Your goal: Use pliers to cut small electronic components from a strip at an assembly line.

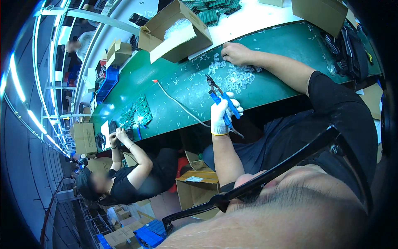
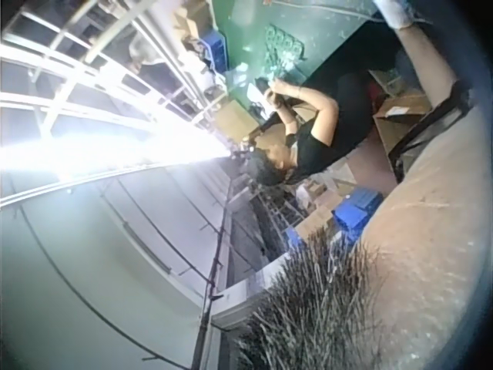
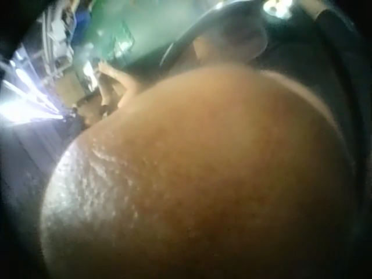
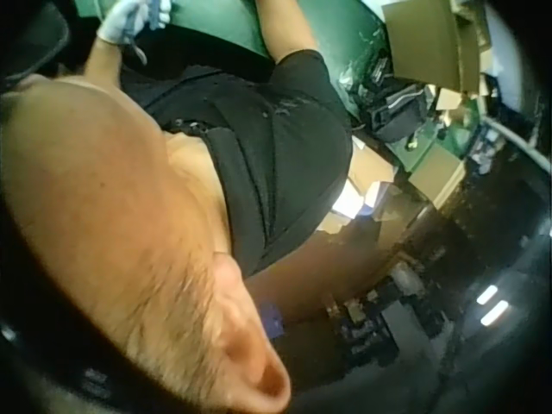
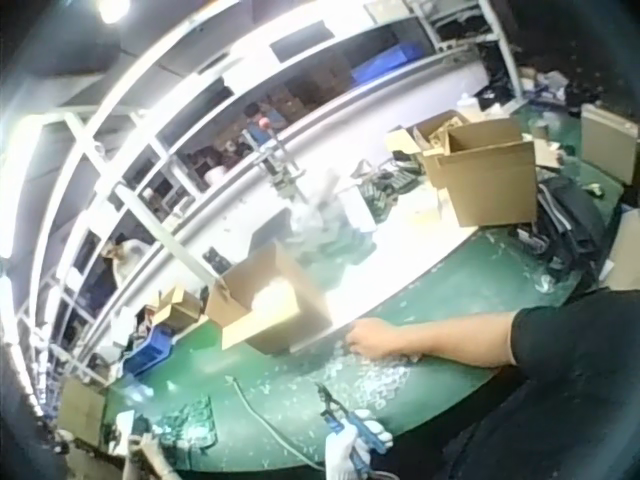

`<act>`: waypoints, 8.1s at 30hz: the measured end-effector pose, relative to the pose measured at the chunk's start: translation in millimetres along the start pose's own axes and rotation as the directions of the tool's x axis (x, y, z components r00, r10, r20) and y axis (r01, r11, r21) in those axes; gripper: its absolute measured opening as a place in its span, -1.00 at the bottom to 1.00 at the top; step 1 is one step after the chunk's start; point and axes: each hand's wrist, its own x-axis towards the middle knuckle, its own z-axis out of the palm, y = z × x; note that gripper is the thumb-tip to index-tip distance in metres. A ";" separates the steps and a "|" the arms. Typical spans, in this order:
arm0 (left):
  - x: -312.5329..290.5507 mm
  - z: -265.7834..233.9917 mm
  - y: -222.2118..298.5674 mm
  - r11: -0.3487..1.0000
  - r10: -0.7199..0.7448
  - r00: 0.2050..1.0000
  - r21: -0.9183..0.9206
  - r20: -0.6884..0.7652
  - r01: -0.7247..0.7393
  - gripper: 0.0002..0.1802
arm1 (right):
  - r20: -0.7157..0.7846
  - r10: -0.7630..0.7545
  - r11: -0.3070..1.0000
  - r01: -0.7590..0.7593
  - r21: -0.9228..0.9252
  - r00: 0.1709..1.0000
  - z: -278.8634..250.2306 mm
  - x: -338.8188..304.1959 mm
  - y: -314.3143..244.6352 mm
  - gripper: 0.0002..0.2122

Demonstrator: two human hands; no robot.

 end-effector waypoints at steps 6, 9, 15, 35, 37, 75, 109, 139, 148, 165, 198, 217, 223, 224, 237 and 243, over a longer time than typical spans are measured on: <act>1.5 0.1 -0.8 0.999 -0.039 0.999 0.009 -0.011 0.039 -0.47 | -0.080 -0.053 0.995 0.060 0.077 0.995 4.1 -1.1 7.1 -0.79; -0.5 0.1 1.2 0.999 -0.026 1.000 0.036 -0.011 0.026 -0.47 | -0.050 -0.134 0.991 0.135 0.018 0.990 6.2 -3.1 -4.6 -0.79; -1.6 1.6 1.6 1.000 -0.011 1.000 0.029 0.001 0.011 -0.47 | 0.043 -0.047 0.999 0.047 0.017 0.998 0.6 -2.9 -9.5 -0.82; -1.0 -1.5 0.6 0.999 -0.027 1.000 0.047 0.016 0.026 -0.43 | -0.008 -0.228 0.973 0.228 -0.035 0.974 8.4 1.5 6.6 -0.84; -0.8 -2.0 0.5 0.998 -0.032 0.999 0.048 0.014 0.032 -0.43 | -0.016 -0.238 0.971 0.237 -0.043 0.971 7.7 0.7 6.7 -0.83; -11.9 14.6 7.3 0.970 -0.020 0.999 0.240 -0.042 0.030 -0.57 | 0.033 -0.083 0.803 0.047 0.594 0.996 -45.9 -34.6 -89.4 -0.72; -1.4 3.0 1.0 1.000 0.013 1.000 0.014 0.002 -0.013 -0.47 | -0.035 -0.086 0.996 0.084 -0.042 0.996 13.0 -5.0 -8.9 -0.80; -2.2 2.4 1.6 0.996 -0.025 0.998 0.084 0.054 0.020 -0.39 | 0.342 0.061 0.193 -0.348 0.918 0.938 -14.3 -2.7 -38.0 -0.85; -3.0 1.5 0.7 0.996 -0.032 0.998 0.079 0.045 0.029 -0.39 | 0.368 0.014 0.284 -0.356 0.890 0.930 -25.6 -9.8 -54.2 -0.80; -3.5 2.8 0.4 0.997 -0.037 0.998 0.063 0.048 0.034 -0.40 | 0.364 -0.014 0.314 -0.341 0.886 0.931 -29.7 -19.7 -71.0 -0.54; -6.4 -4.3 5.6 0.986 -0.028 0.994 0.166 0.101 0.011 -0.33 | 0.283 0.024 0.478 -0.260 0.839 0.959 -44.0 -19.9 -75.6 -0.38; -13.0 19.4 11.6 0.937 -0.009 0.997 0.348 -0.078 0.035 -0.59 | 0.268 0.012 0.489 -0.239 0.839 0.963 -51.1 -22.2 -77.1 -0.39; -12.5 21.0 7.6 0.979 0.065 0.995 0.196 -0.074 -0.049 -0.65 | 0.260 -0.026 0.469 -0.218 0.856 0.965 -51.5 -20.1 -70.7 -0.47; -10.7 16.9 7.5 0.985 0.092 0.993 0.153 -0.076 -0.080 -0.64 | 0.265 -0.032 0.473 -0.219 0.854 0.964 -51.7 -18.6 -67.9 -0.49; -14.9 -20.0 11.8 0.854 0.288 0.953 -0.427 -0.091 -0.299 -0.26 | 0.295 -0.112 0.984 0.064 0.167 0.949 -35.4 -13.3 -46.8 -0.67; -10.7 -14.9 19.3 0.911 0.196 0.956 -0.322 -0.217 -0.259 -0.30 | 0.090 -0.287 0.958 0.287 0.019 0.954 11.6 18.3 -65.1 -0.74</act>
